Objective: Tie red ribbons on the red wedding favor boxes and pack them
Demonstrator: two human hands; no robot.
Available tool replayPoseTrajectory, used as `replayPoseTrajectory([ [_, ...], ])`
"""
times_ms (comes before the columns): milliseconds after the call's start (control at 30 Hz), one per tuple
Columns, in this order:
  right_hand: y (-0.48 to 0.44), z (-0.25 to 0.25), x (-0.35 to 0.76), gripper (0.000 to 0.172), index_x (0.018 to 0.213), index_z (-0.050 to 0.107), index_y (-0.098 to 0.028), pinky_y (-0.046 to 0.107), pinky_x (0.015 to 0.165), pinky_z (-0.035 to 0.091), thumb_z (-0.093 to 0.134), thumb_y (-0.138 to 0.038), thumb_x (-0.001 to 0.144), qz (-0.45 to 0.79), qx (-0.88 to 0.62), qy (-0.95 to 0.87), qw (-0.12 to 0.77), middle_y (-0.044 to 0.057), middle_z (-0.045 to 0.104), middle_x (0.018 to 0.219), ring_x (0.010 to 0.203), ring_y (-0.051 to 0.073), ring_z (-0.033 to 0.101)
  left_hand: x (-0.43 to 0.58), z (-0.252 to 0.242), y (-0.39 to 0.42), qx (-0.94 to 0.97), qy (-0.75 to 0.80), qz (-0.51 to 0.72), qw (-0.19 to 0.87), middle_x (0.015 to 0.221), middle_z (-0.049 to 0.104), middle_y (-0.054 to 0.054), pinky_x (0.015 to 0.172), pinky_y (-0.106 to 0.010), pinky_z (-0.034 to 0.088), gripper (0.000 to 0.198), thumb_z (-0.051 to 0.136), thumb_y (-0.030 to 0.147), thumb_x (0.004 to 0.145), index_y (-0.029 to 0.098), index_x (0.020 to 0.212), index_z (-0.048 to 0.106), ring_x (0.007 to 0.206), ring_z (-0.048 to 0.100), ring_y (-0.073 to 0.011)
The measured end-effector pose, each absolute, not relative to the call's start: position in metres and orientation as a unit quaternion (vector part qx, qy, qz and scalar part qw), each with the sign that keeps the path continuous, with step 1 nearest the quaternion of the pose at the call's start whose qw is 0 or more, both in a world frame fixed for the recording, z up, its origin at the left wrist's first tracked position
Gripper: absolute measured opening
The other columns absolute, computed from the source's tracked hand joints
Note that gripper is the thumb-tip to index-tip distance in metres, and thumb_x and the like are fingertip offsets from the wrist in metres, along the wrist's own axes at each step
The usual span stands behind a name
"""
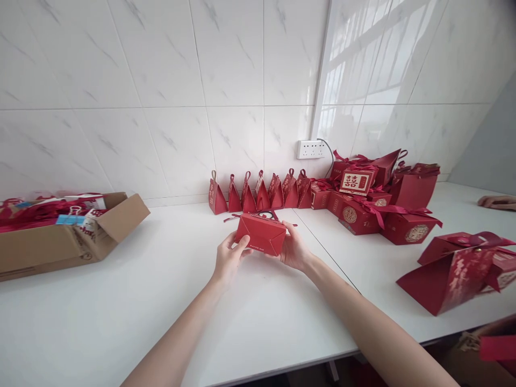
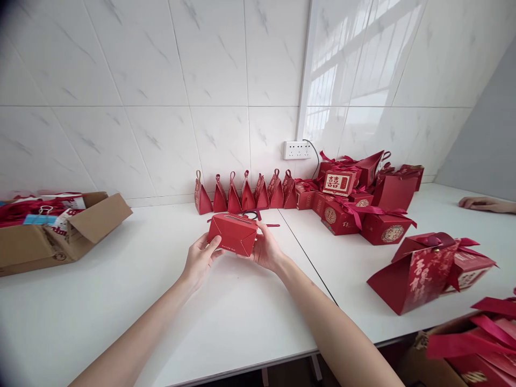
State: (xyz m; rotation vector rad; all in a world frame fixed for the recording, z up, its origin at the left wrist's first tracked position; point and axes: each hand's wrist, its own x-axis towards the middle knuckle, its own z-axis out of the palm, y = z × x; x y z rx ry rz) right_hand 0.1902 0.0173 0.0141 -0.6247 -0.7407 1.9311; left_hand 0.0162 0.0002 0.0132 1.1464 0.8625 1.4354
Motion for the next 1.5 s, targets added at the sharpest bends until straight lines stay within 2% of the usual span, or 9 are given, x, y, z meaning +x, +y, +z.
replayPoseTrajectory([
  [233, 0.017, 0.013, 0.19, 0.042, 0.115, 0.051, -0.015, 0.029, 0.051, 0.058, 0.038, -0.045, 0.09, 0.788, -0.264, -0.298, 0.47, 0.006, 0.066, 0.078, 0.061, 0.017, 0.067, 0.018, 0.012, 0.001, 0.489, 0.383, 0.593, 0.513, 0.101, 0.062, -0.008, 0.067, -0.027, 0.056, 0.042, 0.071, 0.042, 0.066, 0.015, 0.096, 0.06, 0.084, 0.061, -0.0171],
  [467, 0.015, 0.014, 0.187, 0.042, 0.117, 0.05, -0.016, 0.027, 0.054, 0.058, 0.04, -0.046, 0.089, 0.784, -0.275, -0.321, 0.455, 0.009, 0.066, 0.089, 0.067, 0.016, 0.067, 0.019, 0.002, 0.004, 0.497, 0.399, 0.595, 0.49, 0.109, 0.063, -0.01, 0.08, -0.037, 0.054, 0.05, 0.075, 0.039, 0.064, 0.017, 0.103, 0.053, 0.095, 0.063, -0.0225],
  [700, 0.017, 0.008, 0.187, 0.042, 0.114, 0.053, -0.019, 0.029, 0.062, 0.059, 0.048, -0.048, 0.085, 0.775, -0.259, -0.344, 0.462, 0.009, 0.066, 0.095, 0.073, 0.017, 0.068, 0.018, 0.005, 0.003, 0.503, 0.411, 0.591, 0.479, 0.104, 0.066, -0.01, 0.086, -0.037, 0.05, 0.058, 0.079, 0.035, 0.058, 0.017, 0.106, 0.053, 0.095, 0.064, -0.0228],
  [1033, 0.018, 0.005, 0.188, 0.043, 0.113, 0.052, -0.021, 0.034, 0.068, 0.058, 0.054, -0.05, 0.08, 0.742, -0.272, -0.402, 0.463, 0.009, 0.065, 0.1, 0.084, 0.02, 0.067, 0.017, 0.006, 0.003, 0.514, 0.422, 0.57, 0.483, 0.111, 0.062, -0.01, 0.087, -0.037, 0.05, 0.058, 0.076, 0.038, 0.061, 0.02, 0.109, 0.051, 0.101, 0.061, -0.0233],
  [1100, 0.018, 0.005, 0.188, 0.045, 0.116, 0.048, -0.024, 0.039, 0.071, 0.057, 0.056, -0.048, 0.079, 0.675, -0.291, -0.458, 0.5, 0.009, 0.062, 0.11, 0.09, 0.023, 0.065, 0.017, 0.003, 0.006, 0.52, 0.442, 0.553, 0.479, 0.118, 0.057, -0.011, 0.084, -0.035, 0.051, 0.061, 0.075, 0.038, 0.062, 0.021, 0.114, 0.047, 0.101, 0.061, -0.0229],
  [1167, 0.018, 0.007, 0.189, 0.051, 0.117, 0.044, -0.027, 0.046, 0.081, 0.053, 0.064, -0.043, 0.073, 0.527, -0.325, -0.532, 0.577, 0.008, 0.058, 0.118, 0.1, 0.026, 0.061, 0.017, 0.0, 0.011, 0.508, 0.493, 0.542, 0.454, 0.124, 0.05, -0.013, 0.077, -0.033, 0.052, 0.069, 0.075, 0.036, 0.06, 0.021, 0.118, 0.042, 0.102, 0.059, -0.0233],
  [1267, 0.014, 0.013, 0.192, 0.055, 0.114, 0.044, -0.028, 0.052, 0.104, 0.035, 0.07, -0.033, 0.065, 0.233, -0.371, -0.617, 0.654, 0.009, 0.053, 0.126, 0.121, 0.029, 0.047, 0.013, -0.006, 0.018, 0.493, 0.546, 0.537, 0.413, 0.125, 0.045, -0.016, 0.067, -0.03, 0.052, 0.069, 0.072, 0.035, 0.056, 0.02, 0.116, 0.042, 0.101, 0.058, -0.0247],
  [1333, 0.005, 0.018, 0.2, 0.052, 0.114, 0.043, -0.028, 0.053, 0.11, 0.024, 0.066, -0.031, 0.068, 0.09, -0.389, -0.632, 0.664, 0.01, 0.05, 0.13, 0.13, 0.028, 0.037, 0.008, -0.008, 0.022, 0.524, 0.534, 0.53, 0.399, 0.123, 0.045, -0.015, 0.065, -0.03, 0.051, 0.063, 0.068, 0.04, 0.056, 0.019, 0.111, 0.045, 0.101, 0.057, -0.0254],
  [1500, -0.065, 0.015, 0.246, 0.053, 0.113, 0.04, -0.031, 0.062, 0.11, 0.014, 0.066, -0.034, 0.067, -0.022, -0.484, -0.595, 0.642, 0.01, 0.046, 0.133, 0.135, 0.031, 0.028, -0.003, -0.015, 0.039, 0.629, 0.576, 0.415, 0.318, 0.106, 0.055, -0.007, 0.065, -0.035, 0.051, 0.045, 0.06, 0.047, 0.056, 0.024, 0.095, 0.056, 0.091, 0.061, -0.0265],
])
